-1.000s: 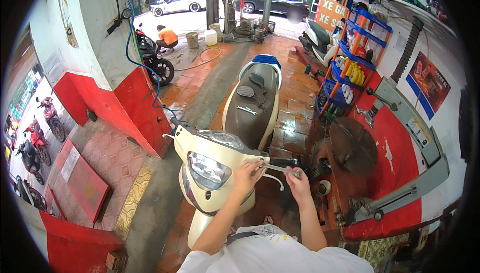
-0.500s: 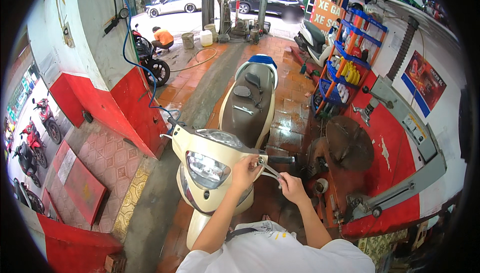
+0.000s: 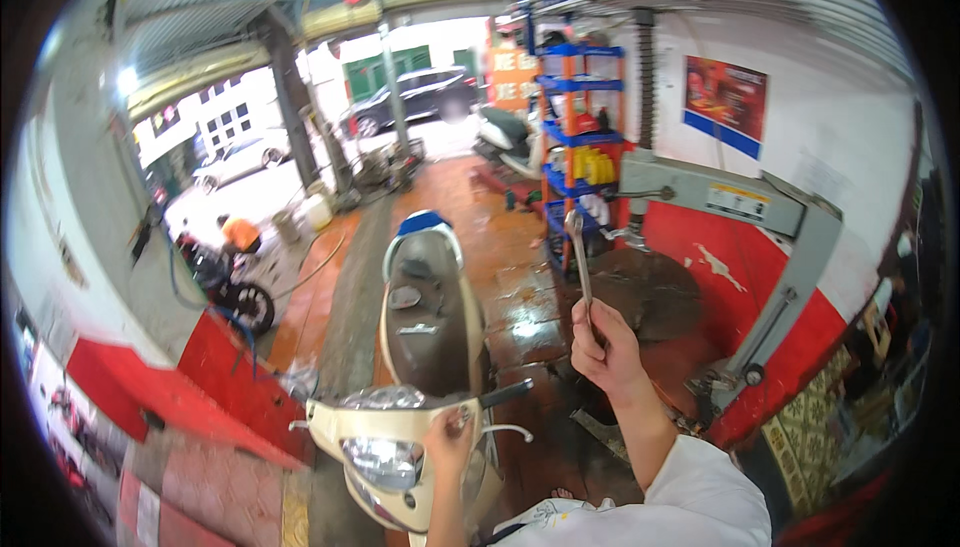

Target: The person removes and replaces components on the front handlebars of a scooter using a wrench.

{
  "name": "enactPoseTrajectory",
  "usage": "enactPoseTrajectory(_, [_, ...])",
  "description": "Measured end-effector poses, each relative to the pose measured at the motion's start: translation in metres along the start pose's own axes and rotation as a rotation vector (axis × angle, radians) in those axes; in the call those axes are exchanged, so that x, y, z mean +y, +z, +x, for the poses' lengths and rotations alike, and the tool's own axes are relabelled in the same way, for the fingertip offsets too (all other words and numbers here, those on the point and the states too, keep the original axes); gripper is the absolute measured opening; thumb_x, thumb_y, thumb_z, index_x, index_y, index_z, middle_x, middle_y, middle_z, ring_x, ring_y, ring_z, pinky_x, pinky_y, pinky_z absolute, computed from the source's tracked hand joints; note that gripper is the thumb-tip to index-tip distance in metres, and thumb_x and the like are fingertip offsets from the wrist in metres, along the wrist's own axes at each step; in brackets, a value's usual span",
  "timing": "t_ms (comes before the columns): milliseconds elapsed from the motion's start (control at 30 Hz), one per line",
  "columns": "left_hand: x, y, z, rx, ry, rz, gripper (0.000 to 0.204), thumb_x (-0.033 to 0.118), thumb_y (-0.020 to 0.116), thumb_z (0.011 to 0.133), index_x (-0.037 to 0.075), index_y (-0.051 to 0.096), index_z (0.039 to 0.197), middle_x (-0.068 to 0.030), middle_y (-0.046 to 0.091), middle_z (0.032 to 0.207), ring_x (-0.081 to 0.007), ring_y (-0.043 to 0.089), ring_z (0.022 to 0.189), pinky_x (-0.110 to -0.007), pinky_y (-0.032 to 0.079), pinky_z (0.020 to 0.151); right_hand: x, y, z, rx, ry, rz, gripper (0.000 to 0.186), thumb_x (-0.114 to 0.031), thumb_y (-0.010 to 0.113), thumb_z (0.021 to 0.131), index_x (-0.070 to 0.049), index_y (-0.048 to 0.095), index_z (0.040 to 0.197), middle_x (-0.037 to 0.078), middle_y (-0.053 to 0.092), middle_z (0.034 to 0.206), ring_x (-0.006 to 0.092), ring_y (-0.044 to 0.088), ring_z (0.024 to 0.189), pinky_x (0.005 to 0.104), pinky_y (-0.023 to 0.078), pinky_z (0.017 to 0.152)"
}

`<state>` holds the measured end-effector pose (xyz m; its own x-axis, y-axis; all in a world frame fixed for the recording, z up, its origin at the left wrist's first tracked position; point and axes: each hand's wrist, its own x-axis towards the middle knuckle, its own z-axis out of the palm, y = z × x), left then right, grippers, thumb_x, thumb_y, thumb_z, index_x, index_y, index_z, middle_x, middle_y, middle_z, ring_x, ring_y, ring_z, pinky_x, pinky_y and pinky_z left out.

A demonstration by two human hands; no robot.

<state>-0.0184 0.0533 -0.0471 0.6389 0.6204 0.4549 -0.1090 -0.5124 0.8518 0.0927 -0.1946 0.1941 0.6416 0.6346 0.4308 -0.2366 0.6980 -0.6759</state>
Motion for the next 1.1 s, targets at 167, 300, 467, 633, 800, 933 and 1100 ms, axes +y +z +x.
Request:
enactPoseTrajectory(167, [0.003, 0.012, -0.002, -0.066, -0.03, -0.059, 0.032, 0.005, 0.081, 0.075, 0.0, 0.066, 0.103, -0.0074, 0.069, 0.087, -0.0101, 0.061, 0.065, -0.024, 0.05, 0.059, -0.013, -0.008, -0.002, -0.413, -0.13, 0.413, 0.032, -0.031, 0.038, 0.106, -0.009, 0.048, 0.086, -0.002, 0.035, 0.053, 0.0089, 0.028, 0.039, 0.0245, 0.022, 0.037])
enactPoseTrajectory(300, [0.0, 0.015, -0.001, -0.048, 0.01, -0.087, 0.031, 0.005, 0.08, 0.076, 0.001, 0.066, 0.103, -0.0073, 0.069, 0.088, -0.011, 0.062, 0.066, -0.024, 0.051, 0.06, -0.007, -0.016, -0.007, -0.369, -0.12, 0.456, 0.032, -0.028, 0.039, 0.106, -0.007, 0.047, 0.084, -0.001, 0.033, 0.054, 0.0078, 0.027, 0.04, 0.0224, 0.023, 0.036])
enactPoseTrajectory(467, [0.001, 0.016, -0.001, -0.052, 0.016, -0.062, 0.031, 0.005, 0.08, 0.076, 0.001, 0.066, 0.103, -0.0076, 0.069, 0.087, -0.0116, 0.063, 0.067, -0.024, 0.051, 0.06, -0.011, -0.021, -0.007, -0.251, -0.107, 0.354, 0.033, -0.03, 0.039, 0.106, -0.007, 0.047, 0.084, -0.001, 0.035, 0.056, 0.0086, 0.028, 0.041, 0.0237, 0.023, 0.037])
enactPoseTrajectory(633, [0.001, 0.005, -0.002, -0.04, -0.034, -0.049, 0.03, 0.006, 0.08, 0.076, 0.001, 0.066, 0.103, -0.008, 0.07, 0.087, -0.0118, 0.062, 0.066, -0.026, 0.051, 0.06, 0.009, -0.021, 0.001, -0.103, 0.105, 0.065, 0.035, -0.029, 0.042, 0.106, -0.001, 0.056, 0.09, -0.003, 0.035, 0.057, 0.0078, 0.03, 0.042, 0.0229, 0.023, 0.039])
enactPoseTrajectory(800, [-0.002, 0.017, -0.003, -0.069, -0.013, -0.005, 0.036, 0.007, 0.08, 0.077, 0.003, 0.063, 0.108, -0.0073, 0.072, 0.089, -0.0097, 0.063, 0.067, -0.025, 0.052, 0.063, 0.067, -0.087, -0.007, -0.13, 0.568, -0.759, 0.031, -0.022, 0.053, 0.101, 0.0, 0.07, 0.087, -0.006, 0.043, 0.052, 0.0024, 0.036, 0.048, 0.0252, 0.027, 0.043])
enactPoseTrajectory(933, [-0.003, 0.014, -0.001, -0.045, 0.023, 0.015, 0.039, 0.009, 0.082, 0.076, 0.003, 0.063, 0.11, -0.0065, 0.072, 0.086, -0.0103, 0.064, 0.065, -0.025, 0.053, 0.062, 0.12, -0.117, -0.014, -0.281, 0.537, -1.099, 0.027, -0.025, 0.06, 0.097, -0.005, 0.076, 0.086, -0.006, 0.045, 0.054, 0.0046, 0.037, 0.05, 0.0263, 0.03, 0.048])
enactPoseTrajectory(1100, [0.006, 0.006, -0.001, -0.036, 0.0, 0.02, 0.04, 0.008, 0.083, 0.075, 0.003, 0.064, 0.11, -0.0065, 0.071, 0.083, -0.0103, 0.063, 0.064, -0.025, 0.053, 0.062, 0.14, -0.127, -0.003, -0.382, 0.567, -1.211, 0.026, -0.025, 0.061, 0.096, -0.005, 0.076, 0.087, -0.005, 0.045, 0.054, 0.0058, 0.038, 0.051, 0.0275, 0.032, 0.049])
